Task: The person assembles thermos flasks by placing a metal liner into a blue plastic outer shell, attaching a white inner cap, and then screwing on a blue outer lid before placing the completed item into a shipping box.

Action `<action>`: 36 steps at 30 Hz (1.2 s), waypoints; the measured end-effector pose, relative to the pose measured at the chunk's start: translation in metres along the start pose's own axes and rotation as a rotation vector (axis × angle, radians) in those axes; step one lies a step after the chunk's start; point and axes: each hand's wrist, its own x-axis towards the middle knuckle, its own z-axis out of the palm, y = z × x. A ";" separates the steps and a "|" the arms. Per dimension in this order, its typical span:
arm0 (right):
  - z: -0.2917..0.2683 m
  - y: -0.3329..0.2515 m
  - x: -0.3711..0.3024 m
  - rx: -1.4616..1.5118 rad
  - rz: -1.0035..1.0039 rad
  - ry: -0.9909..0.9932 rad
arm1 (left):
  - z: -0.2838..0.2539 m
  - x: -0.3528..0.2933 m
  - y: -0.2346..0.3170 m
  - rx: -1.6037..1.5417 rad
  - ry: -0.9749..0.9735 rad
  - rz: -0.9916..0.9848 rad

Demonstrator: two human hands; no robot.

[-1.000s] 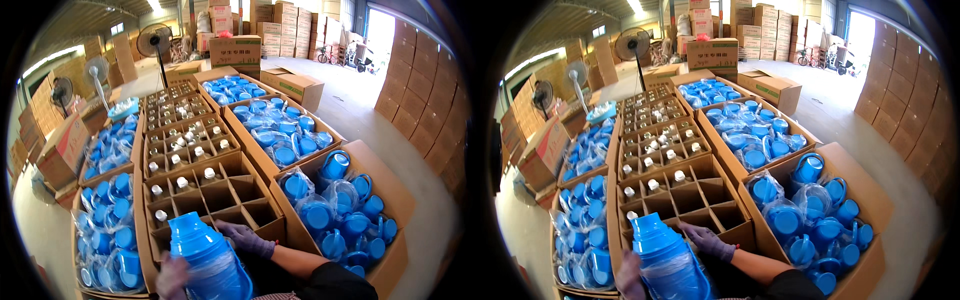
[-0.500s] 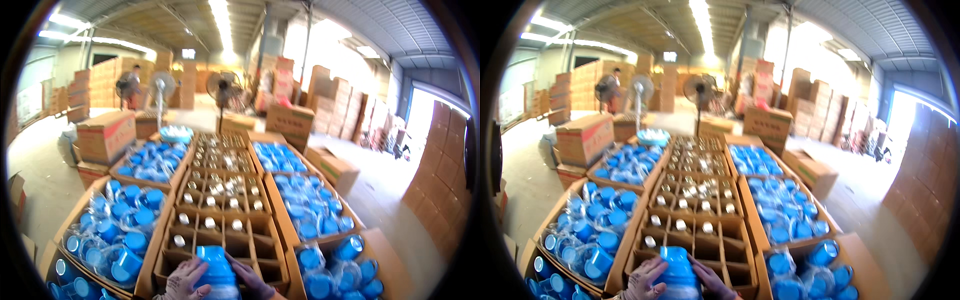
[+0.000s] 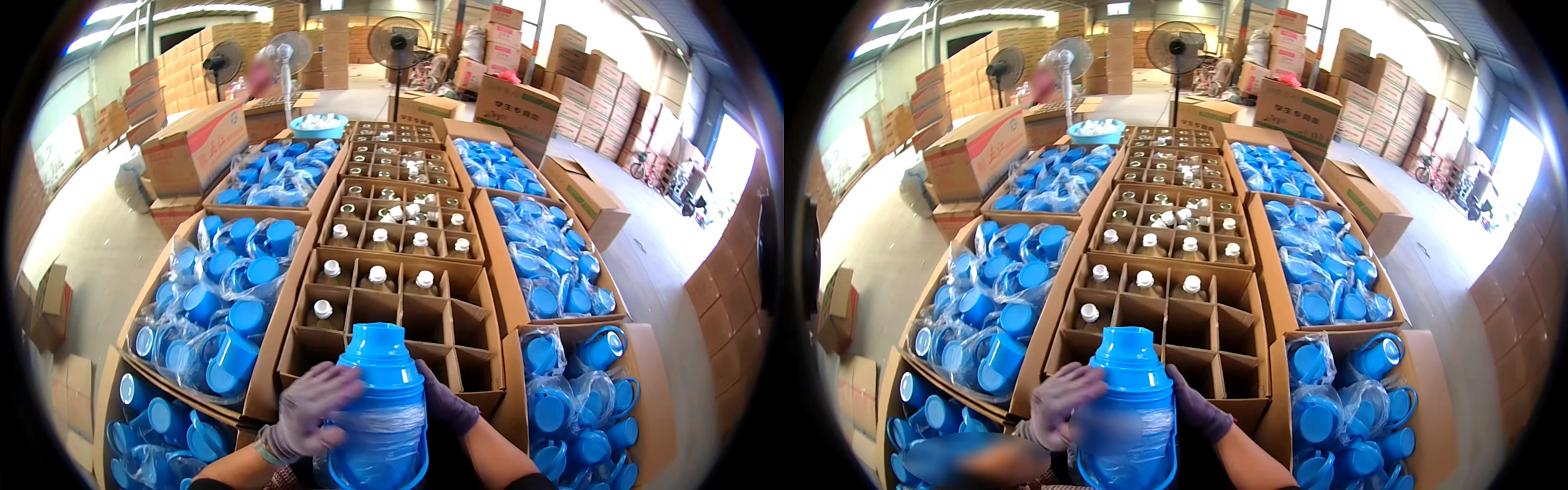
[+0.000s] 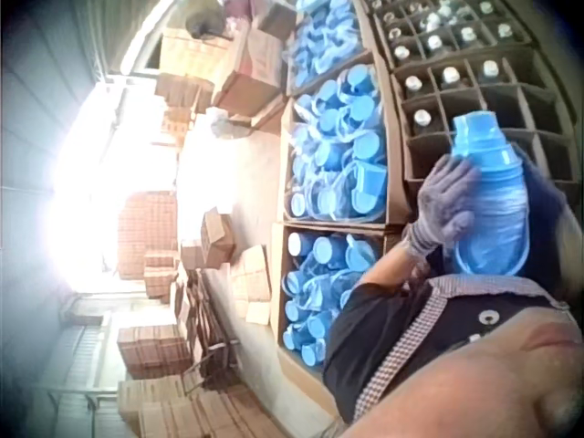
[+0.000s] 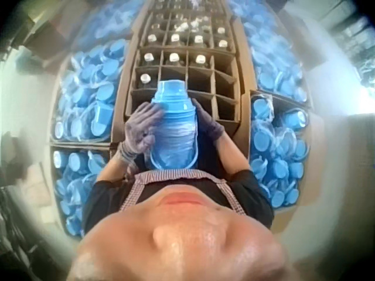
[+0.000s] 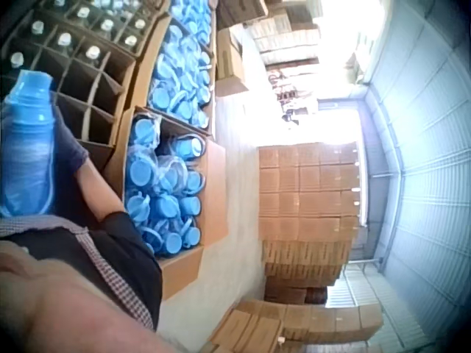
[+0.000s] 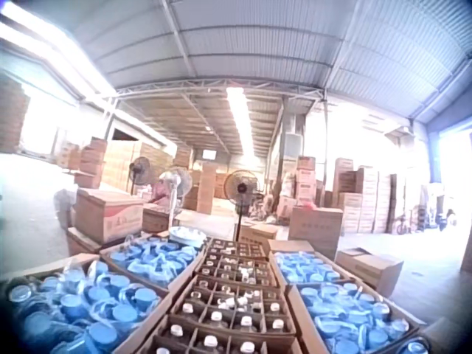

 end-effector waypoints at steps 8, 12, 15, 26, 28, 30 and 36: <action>-0.007 -0.022 0.091 0.041 -0.266 0.142 | 0.010 0.061 -0.019 -0.342 0.353 -0.225; 0.029 -0.074 0.121 -0.494 -0.489 0.234 | 0.008 0.066 -0.087 -0.809 0.445 -0.432; 0.034 -0.078 0.124 -0.724 -0.439 -0.014 | 0.021 0.026 -0.148 -1.351 0.400 -0.563; -0.256 0.118 0.243 -1.402 0.312 0.556 | 0.059 -0.021 -0.175 -1.891 0.645 -0.730; -0.303 0.123 0.228 -1.314 0.413 0.547 | 0.075 -0.003 -0.176 -1.878 0.597 -0.697; -0.259 0.127 0.243 -1.322 0.426 0.543 | 0.068 -0.015 -0.176 -1.571 0.681 -0.761; -0.200 -0.044 0.216 -1.259 -0.277 0.490 | 0.046 -0.024 -0.188 -1.768 0.678 -0.592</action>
